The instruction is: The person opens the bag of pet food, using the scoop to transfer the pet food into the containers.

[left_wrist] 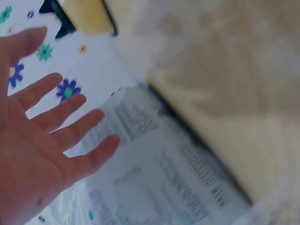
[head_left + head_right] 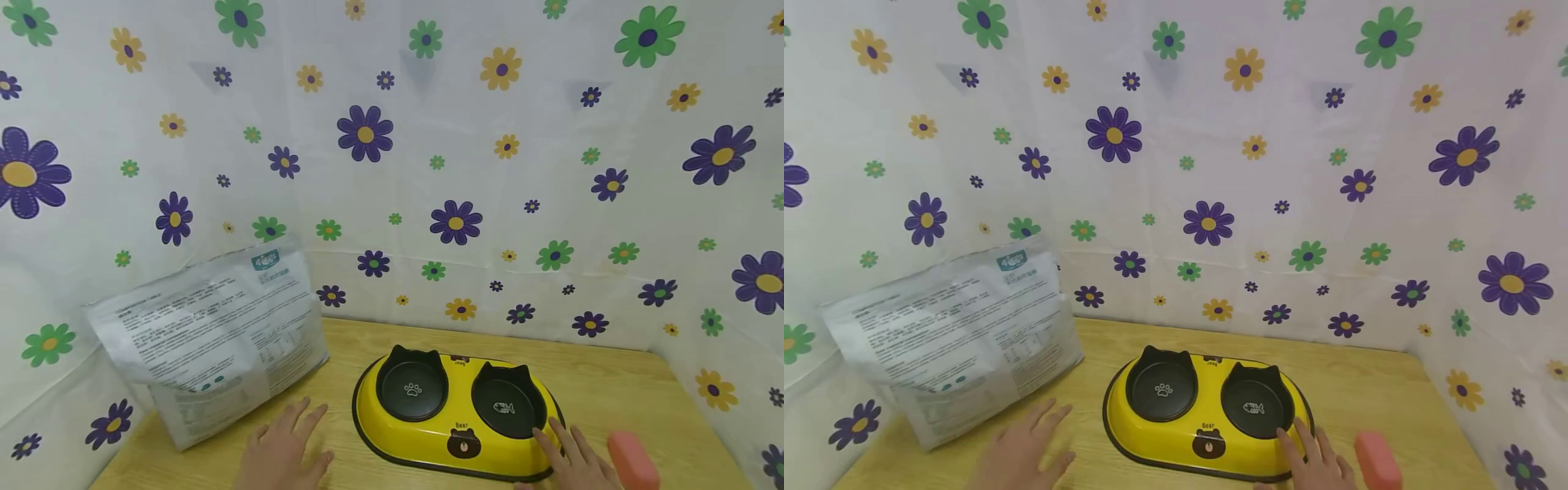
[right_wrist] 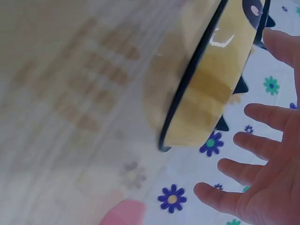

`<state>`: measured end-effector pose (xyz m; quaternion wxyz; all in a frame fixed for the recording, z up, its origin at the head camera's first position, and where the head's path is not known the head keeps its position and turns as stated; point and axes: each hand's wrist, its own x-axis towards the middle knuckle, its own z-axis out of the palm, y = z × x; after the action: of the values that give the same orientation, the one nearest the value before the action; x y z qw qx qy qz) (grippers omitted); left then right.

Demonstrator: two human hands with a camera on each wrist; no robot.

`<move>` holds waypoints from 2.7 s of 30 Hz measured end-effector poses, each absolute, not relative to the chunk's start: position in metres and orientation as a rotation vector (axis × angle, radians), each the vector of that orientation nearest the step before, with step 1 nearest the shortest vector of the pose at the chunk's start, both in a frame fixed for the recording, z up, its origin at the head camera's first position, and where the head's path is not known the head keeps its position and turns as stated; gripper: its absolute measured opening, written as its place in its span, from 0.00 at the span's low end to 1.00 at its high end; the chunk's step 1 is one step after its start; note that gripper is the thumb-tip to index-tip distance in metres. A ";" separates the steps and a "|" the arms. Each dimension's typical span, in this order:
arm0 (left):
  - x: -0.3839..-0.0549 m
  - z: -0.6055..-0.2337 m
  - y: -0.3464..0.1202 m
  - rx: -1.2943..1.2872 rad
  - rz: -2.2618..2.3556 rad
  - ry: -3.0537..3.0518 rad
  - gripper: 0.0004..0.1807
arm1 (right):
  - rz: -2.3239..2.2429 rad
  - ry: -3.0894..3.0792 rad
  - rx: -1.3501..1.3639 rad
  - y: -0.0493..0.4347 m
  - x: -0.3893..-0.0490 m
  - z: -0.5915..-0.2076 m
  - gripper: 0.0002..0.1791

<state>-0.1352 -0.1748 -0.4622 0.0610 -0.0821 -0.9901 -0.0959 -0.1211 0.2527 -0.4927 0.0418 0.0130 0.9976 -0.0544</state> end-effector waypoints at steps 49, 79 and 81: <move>-0.200 -0.331 -0.313 0.006 -0.110 -2.271 0.30 | -0.375 3.086 -0.706 0.173 -0.124 -0.455 0.23; -0.162 -0.295 -0.278 -0.264 -0.131 -2.398 0.10 | -1.626 2.353 -0.526 0.079 -0.132 -0.411 0.10; -0.166 -0.282 -0.283 -0.289 -0.156 -2.559 0.11 | -1.683 2.324 -0.545 0.062 -0.141 -0.399 0.11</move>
<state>-0.1661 -0.2829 -0.2818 0.2773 -0.1075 -0.9530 -0.0581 -0.1408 0.0623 -0.3988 0.1102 -0.1854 0.7910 -0.5726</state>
